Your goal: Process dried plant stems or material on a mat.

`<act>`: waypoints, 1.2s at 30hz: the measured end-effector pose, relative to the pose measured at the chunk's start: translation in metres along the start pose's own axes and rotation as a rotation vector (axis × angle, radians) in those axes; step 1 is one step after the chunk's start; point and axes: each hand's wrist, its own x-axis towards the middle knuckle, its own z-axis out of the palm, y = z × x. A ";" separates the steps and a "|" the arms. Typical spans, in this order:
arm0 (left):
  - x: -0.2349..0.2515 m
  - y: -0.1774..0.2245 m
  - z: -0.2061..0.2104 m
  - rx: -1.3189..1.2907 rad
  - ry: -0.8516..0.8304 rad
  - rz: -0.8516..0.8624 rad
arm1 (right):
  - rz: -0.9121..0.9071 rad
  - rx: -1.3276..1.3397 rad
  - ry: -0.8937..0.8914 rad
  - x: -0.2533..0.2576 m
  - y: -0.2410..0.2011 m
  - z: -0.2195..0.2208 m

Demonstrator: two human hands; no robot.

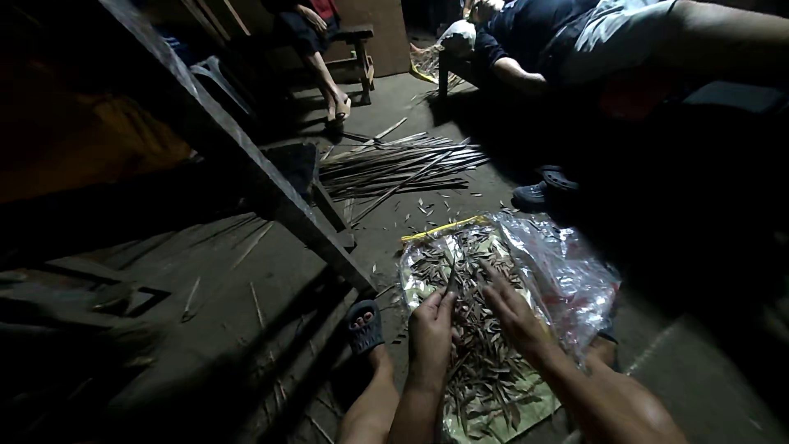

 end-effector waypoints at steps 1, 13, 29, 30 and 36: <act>0.000 -0.002 0.001 0.149 0.049 0.071 | -0.018 -0.023 -0.039 -0.006 -0.005 0.006; -0.006 -0.010 0.026 0.842 0.296 0.413 | -0.016 -0.019 -0.012 -0.019 -0.006 0.036; -0.005 -0.013 0.020 0.838 0.312 0.457 | 0.107 0.224 -0.109 -0.015 -0.012 0.029; -0.005 -0.013 0.021 0.840 0.313 0.466 | 0.112 0.257 -0.094 -0.015 -0.012 0.030; -0.004 -0.017 0.027 0.865 0.344 0.522 | 0.029 -0.024 0.036 -0.015 -0.007 0.032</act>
